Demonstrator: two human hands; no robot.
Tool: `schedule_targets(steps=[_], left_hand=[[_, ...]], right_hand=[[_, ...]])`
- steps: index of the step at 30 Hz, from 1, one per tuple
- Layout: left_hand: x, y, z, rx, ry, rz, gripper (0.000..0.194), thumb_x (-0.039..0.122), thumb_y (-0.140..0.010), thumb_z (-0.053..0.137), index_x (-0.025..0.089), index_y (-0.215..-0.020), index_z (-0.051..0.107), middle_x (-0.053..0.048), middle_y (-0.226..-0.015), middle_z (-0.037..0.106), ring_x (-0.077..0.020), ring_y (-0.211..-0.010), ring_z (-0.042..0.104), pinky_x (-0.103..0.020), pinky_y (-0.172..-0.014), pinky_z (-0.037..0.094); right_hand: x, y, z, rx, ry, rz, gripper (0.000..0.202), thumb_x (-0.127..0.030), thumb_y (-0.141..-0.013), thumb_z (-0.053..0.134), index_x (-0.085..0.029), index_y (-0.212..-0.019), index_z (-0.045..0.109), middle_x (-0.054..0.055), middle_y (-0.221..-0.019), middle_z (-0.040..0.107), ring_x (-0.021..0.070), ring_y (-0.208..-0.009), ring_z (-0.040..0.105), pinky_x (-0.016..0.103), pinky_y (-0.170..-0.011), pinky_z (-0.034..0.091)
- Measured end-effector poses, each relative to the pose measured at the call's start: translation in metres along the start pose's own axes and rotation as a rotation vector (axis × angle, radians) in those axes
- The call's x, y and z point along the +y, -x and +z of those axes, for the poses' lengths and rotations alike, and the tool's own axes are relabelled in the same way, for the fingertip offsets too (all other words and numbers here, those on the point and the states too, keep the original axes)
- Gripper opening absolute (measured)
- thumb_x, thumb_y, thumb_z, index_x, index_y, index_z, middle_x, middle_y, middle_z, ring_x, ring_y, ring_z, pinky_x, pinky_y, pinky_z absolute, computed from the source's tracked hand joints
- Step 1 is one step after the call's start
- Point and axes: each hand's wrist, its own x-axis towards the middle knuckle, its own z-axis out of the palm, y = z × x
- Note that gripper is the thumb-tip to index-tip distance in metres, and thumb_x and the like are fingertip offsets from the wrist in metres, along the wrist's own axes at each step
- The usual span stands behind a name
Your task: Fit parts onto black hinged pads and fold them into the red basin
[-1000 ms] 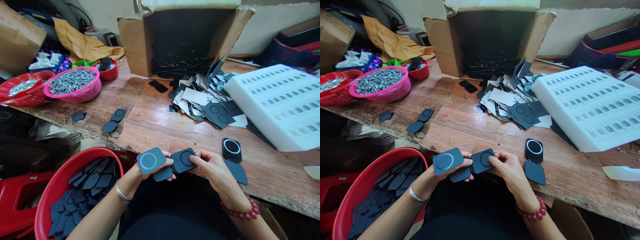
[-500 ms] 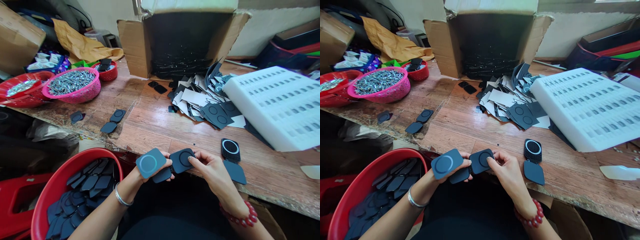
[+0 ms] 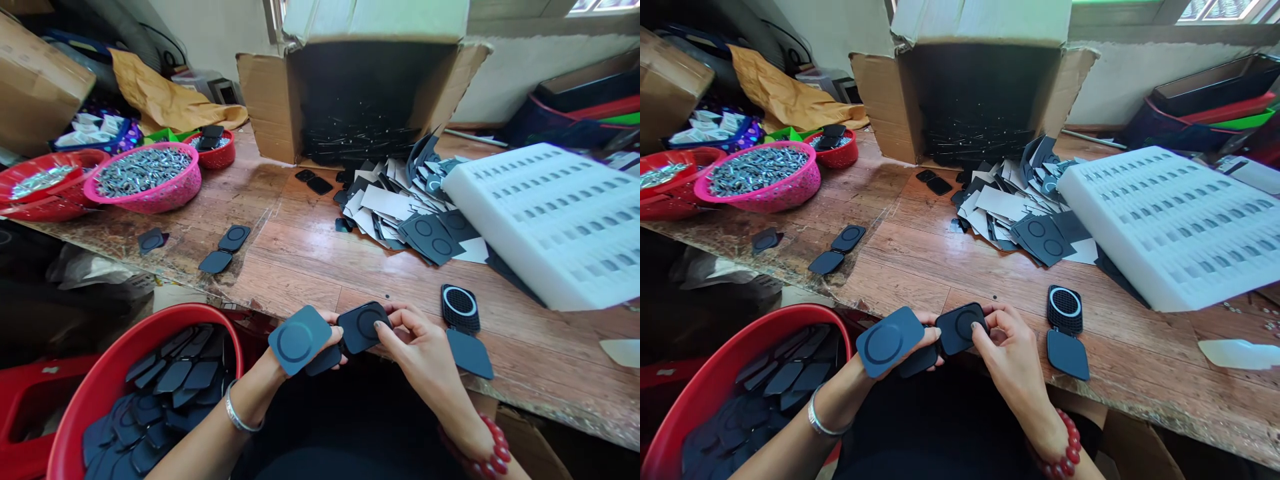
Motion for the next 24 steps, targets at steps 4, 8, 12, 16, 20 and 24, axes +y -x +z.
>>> schedule_targets(steps=[4,8,12,16,20,24], left_hand=[[0.0,0.003,0.0,-0.029,0.023,0.041,0.02,0.028,-0.076,0.065,0.015,-0.089,0.073,-0.003,-0.068,0.069,-0.0155,-0.06,0.067,-0.025,-0.056,0.054],[-0.001,0.003,-0.001,-0.044,0.023,0.061,0.021,0.033,-0.072,0.069,0.015,-0.083,0.07,-0.002,-0.065,0.067,-0.0154,-0.059,0.066,-0.024,-0.055,0.053],[-0.003,0.0,-0.002,-0.046,0.007,0.064,0.025,0.036,-0.071,0.069,0.014,-0.084,0.07,-0.001,-0.064,0.067,-0.016,-0.059,0.067,-0.024,-0.056,0.054],[-0.007,-0.005,0.0,-0.045,-0.069,0.082,0.02,0.031,-0.074,0.065,0.015,-0.084,0.072,0.0,-0.06,0.065,-0.0148,-0.056,0.066,-0.022,-0.052,0.051],[-0.008,-0.006,0.003,-0.036,-0.102,0.055,0.018,0.027,-0.076,0.062,0.015,-0.085,0.072,0.0,-0.058,0.066,-0.0151,-0.055,0.065,-0.022,-0.051,0.049],[-0.006,0.0,0.002,-0.068,0.021,0.038,0.024,0.034,-0.076,0.064,0.016,-0.09,0.071,-0.001,-0.064,0.068,-0.0159,-0.06,0.067,-0.025,-0.057,0.053]], right_hand=[[0.002,-0.001,0.001,0.011,0.022,-0.038,0.029,-0.04,-0.075,0.068,-0.019,-0.057,0.059,0.01,-0.096,0.062,0.0133,-0.059,0.053,0.026,-0.049,0.046],[0.005,-0.001,0.002,0.015,0.05,-0.109,0.028,-0.038,-0.079,0.064,-0.019,-0.058,0.059,0.011,-0.097,0.063,0.018,-0.072,0.061,0.026,-0.055,0.05],[0.009,-0.001,0.003,0.015,0.162,-0.201,0.027,-0.033,-0.085,0.059,-0.019,-0.062,0.057,0.01,-0.096,0.063,0.0175,-0.076,0.063,0.026,-0.06,0.051],[0.006,0.0,-0.001,0.039,0.501,-0.381,0.027,-0.031,-0.092,0.052,-0.02,-0.068,0.055,0.008,-0.086,0.064,0.0185,-0.073,0.061,0.028,-0.061,0.048],[0.002,-0.004,-0.015,0.047,0.923,-0.52,0.039,-0.045,-0.099,0.044,-0.021,-0.071,0.055,0.006,-0.071,0.063,0.0217,-0.068,0.06,0.031,-0.059,0.042],[0.005,-0.013,-0.026,0.043,0.852,-0.338,0.048,-0.066,-0.087,0.057,-0.022,-0.068,0.053,0.001,-0.056,0.056,0.0174,-0.052,0.052,0.029,-0.05,0.034]])
